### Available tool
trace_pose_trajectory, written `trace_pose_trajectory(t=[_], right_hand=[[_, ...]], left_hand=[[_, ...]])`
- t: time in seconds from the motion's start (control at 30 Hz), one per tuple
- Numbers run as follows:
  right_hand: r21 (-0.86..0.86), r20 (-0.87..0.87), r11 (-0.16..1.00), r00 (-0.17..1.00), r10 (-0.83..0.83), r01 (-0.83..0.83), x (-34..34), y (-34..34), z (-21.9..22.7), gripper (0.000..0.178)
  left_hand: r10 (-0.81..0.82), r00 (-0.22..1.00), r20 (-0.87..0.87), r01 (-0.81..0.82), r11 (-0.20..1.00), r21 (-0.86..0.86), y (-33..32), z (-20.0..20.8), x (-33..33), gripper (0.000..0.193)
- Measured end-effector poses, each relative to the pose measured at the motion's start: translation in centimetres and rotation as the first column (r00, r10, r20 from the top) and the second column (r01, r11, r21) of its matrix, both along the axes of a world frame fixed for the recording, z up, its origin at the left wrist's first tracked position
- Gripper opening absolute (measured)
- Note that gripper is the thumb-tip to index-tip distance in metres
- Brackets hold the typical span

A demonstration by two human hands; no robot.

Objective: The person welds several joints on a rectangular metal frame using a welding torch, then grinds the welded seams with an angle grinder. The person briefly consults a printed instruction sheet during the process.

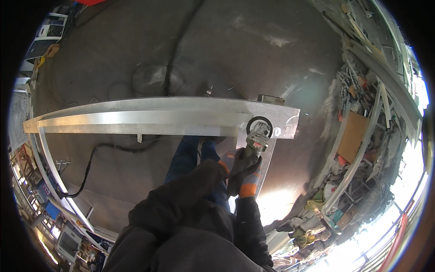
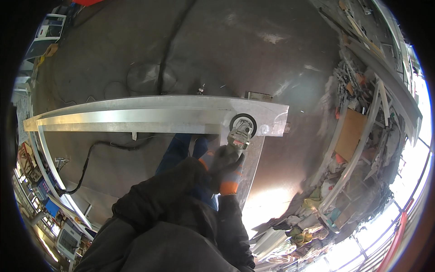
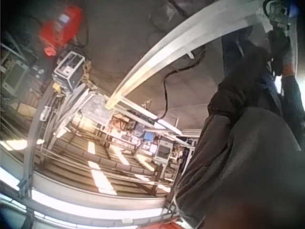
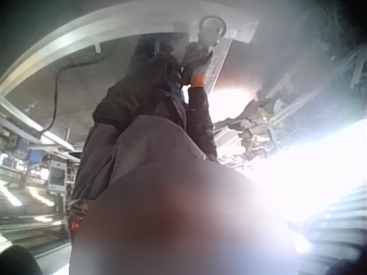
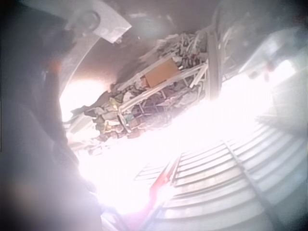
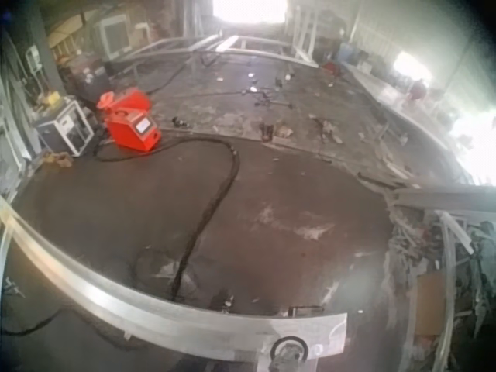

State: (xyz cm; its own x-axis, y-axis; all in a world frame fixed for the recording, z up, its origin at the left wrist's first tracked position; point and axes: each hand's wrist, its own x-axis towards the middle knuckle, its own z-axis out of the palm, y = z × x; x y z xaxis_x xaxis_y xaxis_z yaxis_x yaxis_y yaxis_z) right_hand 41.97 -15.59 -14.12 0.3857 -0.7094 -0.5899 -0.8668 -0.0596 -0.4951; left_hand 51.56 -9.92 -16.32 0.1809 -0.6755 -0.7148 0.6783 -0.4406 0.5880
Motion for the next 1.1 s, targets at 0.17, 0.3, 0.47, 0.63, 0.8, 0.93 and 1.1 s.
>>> trace_pose_trajectory(t=[0.17, 0.3, 0.47, 0.63, 0.8, 0.93, 1.1], right_hand=[[-0.105, 0.003, 0.963, 0.969, 0.249, -0.247, -1.0, -0.1, -0.5, 0.081], [0.218, 0.185, 0.958, 0.972, 0.146, -0.186, -3.0, 3.3, -1.5, 0.058], [-0.046, 0.260, 0.949, 0.914, 0.312, -0.311, -2.8, 5.0, -6.4, 0.044], [0.180, 0.383, 0.982, 0.924, -0.015, -0.059, -3.7, 3.6, -13.2, 0.047], [0.867, 0.361, 0.489, 0.551, -0.752, 0.099, -4.5, 6.4, -13.1, 0.049], [0.153, 0.485, 0.984, 0.861, -0.152, 0.088, -3.2, 8.7, -4.4, 0.055], [0.124, 0.609, 0.793, 0.585, -0.536, 0.597, -4.7, 11.8, 6.5, 0.063]], left_hand=[[-0.380, 0.874, 0.303, 0.365, 0.925, 0.107, 0.4, 1.7, 3.2, 0.068], [-0.240, 0.941, 0.239, 0.216, 0.969, 0.124, 3.3, 3.4, 1.6, 0.065], [-0.183, 0.838, 0.514, 0.138, 0.982, 0.126, 4.1, 3.0, 3.1, 0.063], [-0.349, 0.696, 0.627, 0.319, 0.933, 0.166, 2.8, 1.1, 4.8, 0.055], [-0.131, 0.878, 0.460, 0.193, 0.977, -0.090, 8.4, 1.4, 0.7, 0.042], [-0.347, 0.644, 0.682, 0.556, 0.824, -0.106, 9.6, 0.8, 2.1, 0.041], [-0.556, 0.440, 0.705, 0.863, 0.478, -0.162, 8.8, 2.7, 2.5, 0.038]])
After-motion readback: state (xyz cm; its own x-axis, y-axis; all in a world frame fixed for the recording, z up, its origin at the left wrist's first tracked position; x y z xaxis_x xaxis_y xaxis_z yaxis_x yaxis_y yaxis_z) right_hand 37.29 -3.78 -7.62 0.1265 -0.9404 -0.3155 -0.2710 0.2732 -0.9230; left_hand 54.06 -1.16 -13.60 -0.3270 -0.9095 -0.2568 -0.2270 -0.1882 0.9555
